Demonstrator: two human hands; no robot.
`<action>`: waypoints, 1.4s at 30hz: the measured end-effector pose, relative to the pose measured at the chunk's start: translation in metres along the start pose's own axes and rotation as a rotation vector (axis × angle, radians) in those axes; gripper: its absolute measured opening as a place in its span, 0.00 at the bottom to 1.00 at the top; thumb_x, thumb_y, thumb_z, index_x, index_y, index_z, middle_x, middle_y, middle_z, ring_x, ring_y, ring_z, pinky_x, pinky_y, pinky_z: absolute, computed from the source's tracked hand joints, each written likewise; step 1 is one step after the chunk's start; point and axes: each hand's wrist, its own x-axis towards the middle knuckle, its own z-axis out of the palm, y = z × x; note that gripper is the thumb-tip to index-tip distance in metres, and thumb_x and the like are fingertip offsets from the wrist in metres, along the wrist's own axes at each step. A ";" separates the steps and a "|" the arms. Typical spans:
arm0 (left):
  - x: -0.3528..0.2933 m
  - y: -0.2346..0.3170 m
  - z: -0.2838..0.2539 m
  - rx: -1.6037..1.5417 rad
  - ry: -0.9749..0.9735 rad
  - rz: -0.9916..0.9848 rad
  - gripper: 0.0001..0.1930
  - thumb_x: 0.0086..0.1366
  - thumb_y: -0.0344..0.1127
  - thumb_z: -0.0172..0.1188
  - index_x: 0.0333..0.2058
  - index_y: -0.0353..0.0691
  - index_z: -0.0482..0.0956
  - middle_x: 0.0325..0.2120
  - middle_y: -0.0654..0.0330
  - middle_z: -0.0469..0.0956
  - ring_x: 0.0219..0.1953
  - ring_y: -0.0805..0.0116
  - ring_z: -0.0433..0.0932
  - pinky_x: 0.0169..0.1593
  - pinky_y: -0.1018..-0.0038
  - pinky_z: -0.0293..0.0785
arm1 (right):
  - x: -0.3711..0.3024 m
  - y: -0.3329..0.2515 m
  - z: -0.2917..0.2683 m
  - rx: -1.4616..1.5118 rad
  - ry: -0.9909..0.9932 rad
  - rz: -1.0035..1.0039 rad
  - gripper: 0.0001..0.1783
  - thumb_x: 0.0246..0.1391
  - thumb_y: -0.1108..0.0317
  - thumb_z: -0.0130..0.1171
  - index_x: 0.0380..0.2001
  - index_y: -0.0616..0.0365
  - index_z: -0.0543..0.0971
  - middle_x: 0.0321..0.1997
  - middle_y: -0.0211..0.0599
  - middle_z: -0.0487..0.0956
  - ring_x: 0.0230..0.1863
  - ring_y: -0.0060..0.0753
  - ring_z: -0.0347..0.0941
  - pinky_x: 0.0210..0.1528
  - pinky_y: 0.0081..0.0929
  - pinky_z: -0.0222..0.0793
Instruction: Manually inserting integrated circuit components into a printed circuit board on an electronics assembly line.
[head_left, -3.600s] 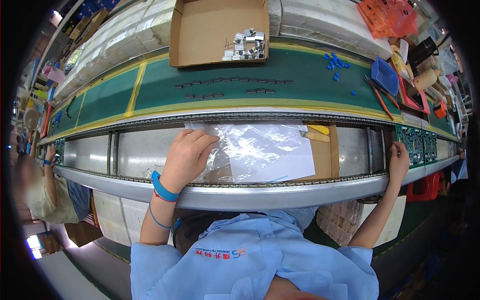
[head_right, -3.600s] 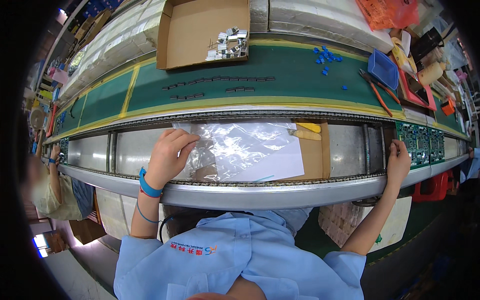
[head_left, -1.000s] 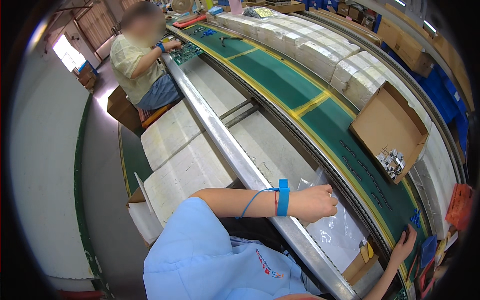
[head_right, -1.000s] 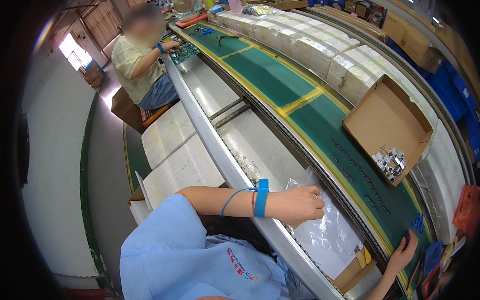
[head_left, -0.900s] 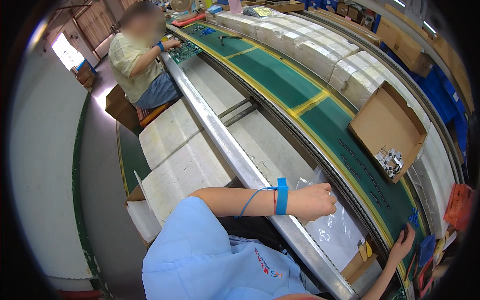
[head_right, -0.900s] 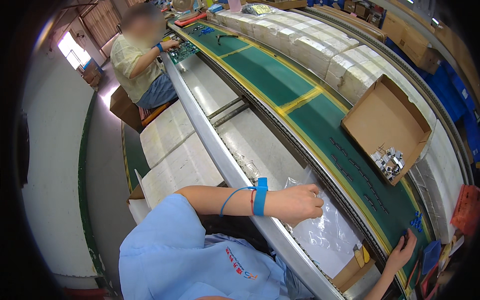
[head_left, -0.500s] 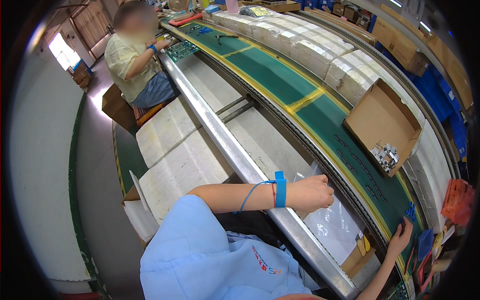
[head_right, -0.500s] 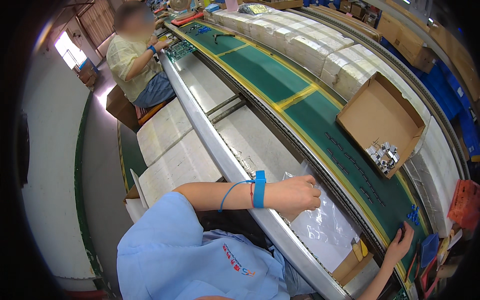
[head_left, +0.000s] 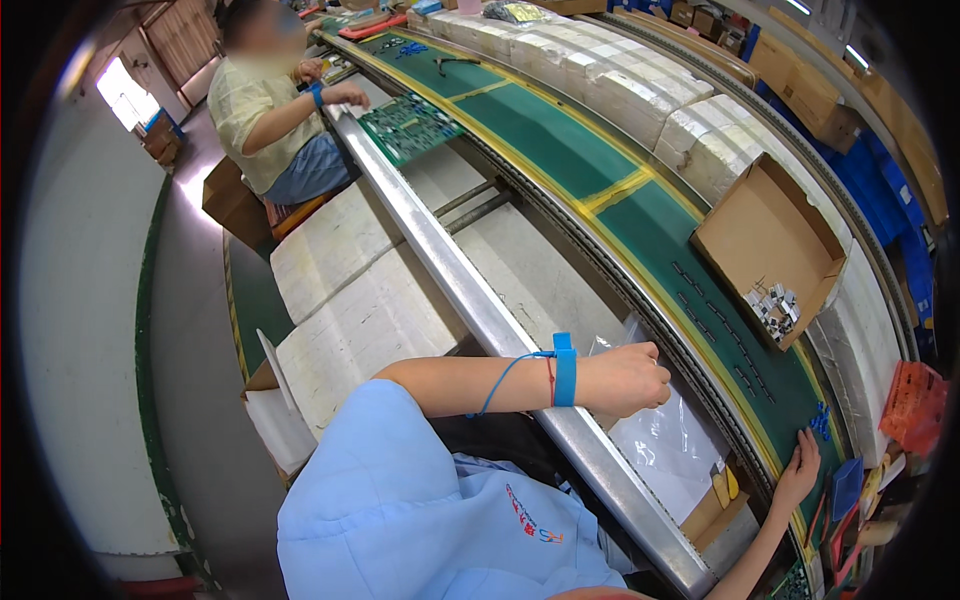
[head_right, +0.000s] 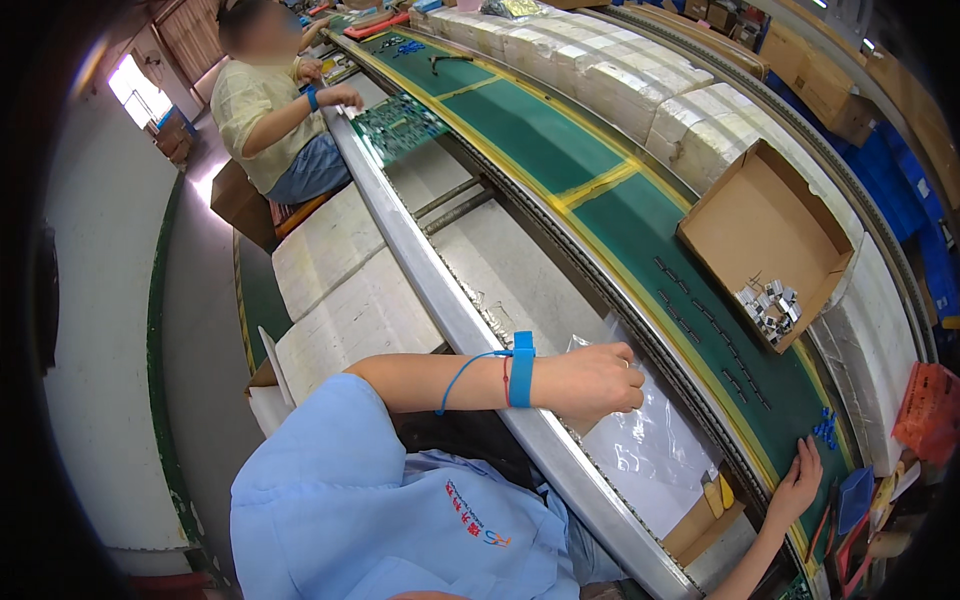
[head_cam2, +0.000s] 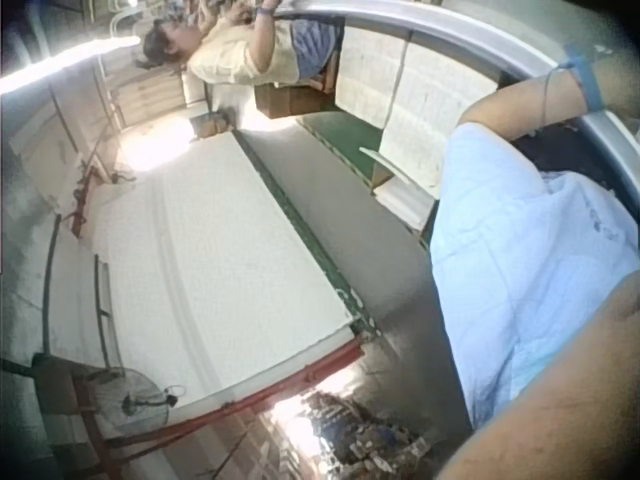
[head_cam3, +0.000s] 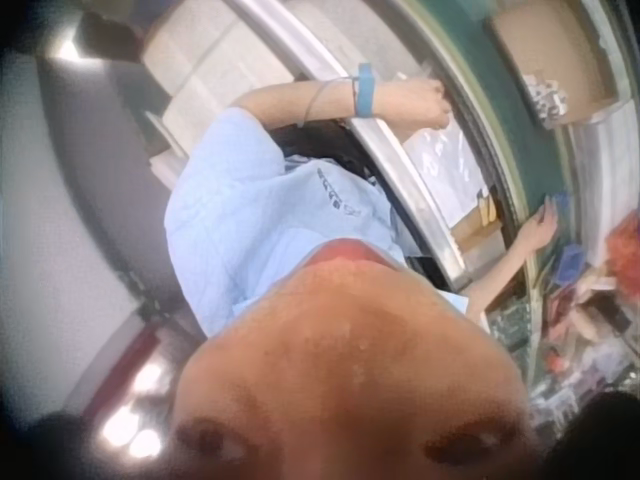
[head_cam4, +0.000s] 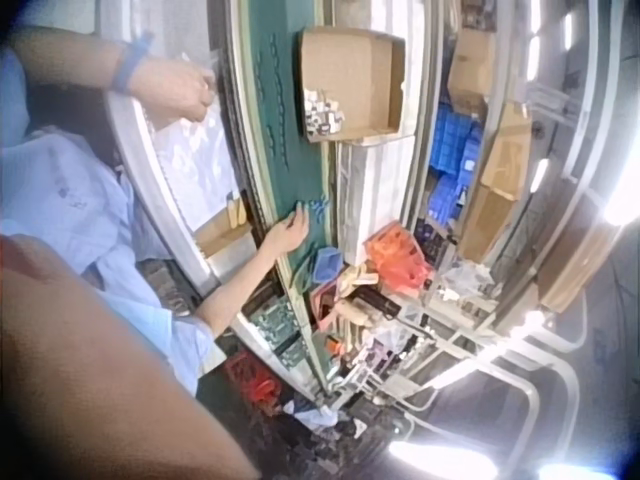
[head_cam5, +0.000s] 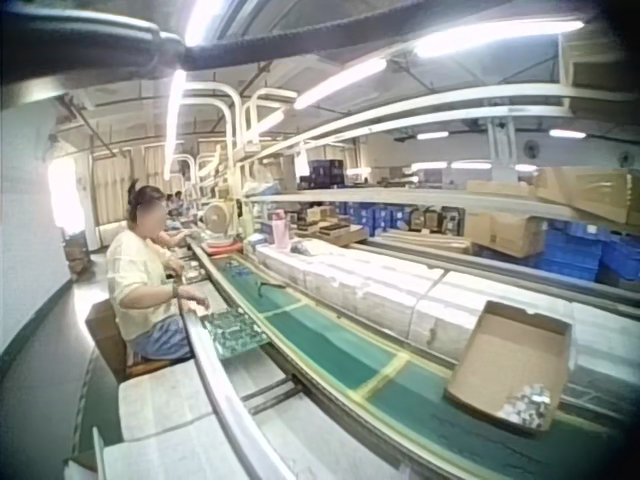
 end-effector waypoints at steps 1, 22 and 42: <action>0.000 0.000 -0.001 -0.006 0.000 -0.004 0.03 0.55 0.31 0.59 0.26 0.41 0.81 0.25 0.58 0.77 0.31 0.62 0.76 0.47 0.69 0.64 | 0.001 0.000 -0.002 0.004 -0.023 0.014 0.13 0.61 0.75 0.50 0.47 0.59 0.78 0.56 0.38 0.76 0.54 0.42 0.72 0.54 0.30 0.67; -0.290 -0.293 -0.203 0.654 0.929 -1.356 0.30 0.65 0.55 0.50 0.57 0.38 0.69 0.47 0.51 0.79 0.52 0.52 0.76 0.59 0.54 0.63 | 0.006 0.006 0.003 -0.052 -0.072 0.038 0.14 0.64 0.71 0.47 0.49 0.58 0.77 0.58 0.39 0.74 0.58 0.43 0.70 0.58 0.32 0.64; -0.264 -0.231 -0.182 0.428 0.462 -1.408 0.34 0.69 0.64 0.38 0.53 0.39 0.76 0.43 0.51 0.82 0.52 0.52 0.77 0.61 0.58 0.60 | 0.001 0.009 -0.005 -0.191 -0.073 0.051 0.15 0.62 0.69 0.49 0.50 0.57 0.77 0.54 0.44 0.74 0.56 0.49 0.69 0.58 0.34 0.64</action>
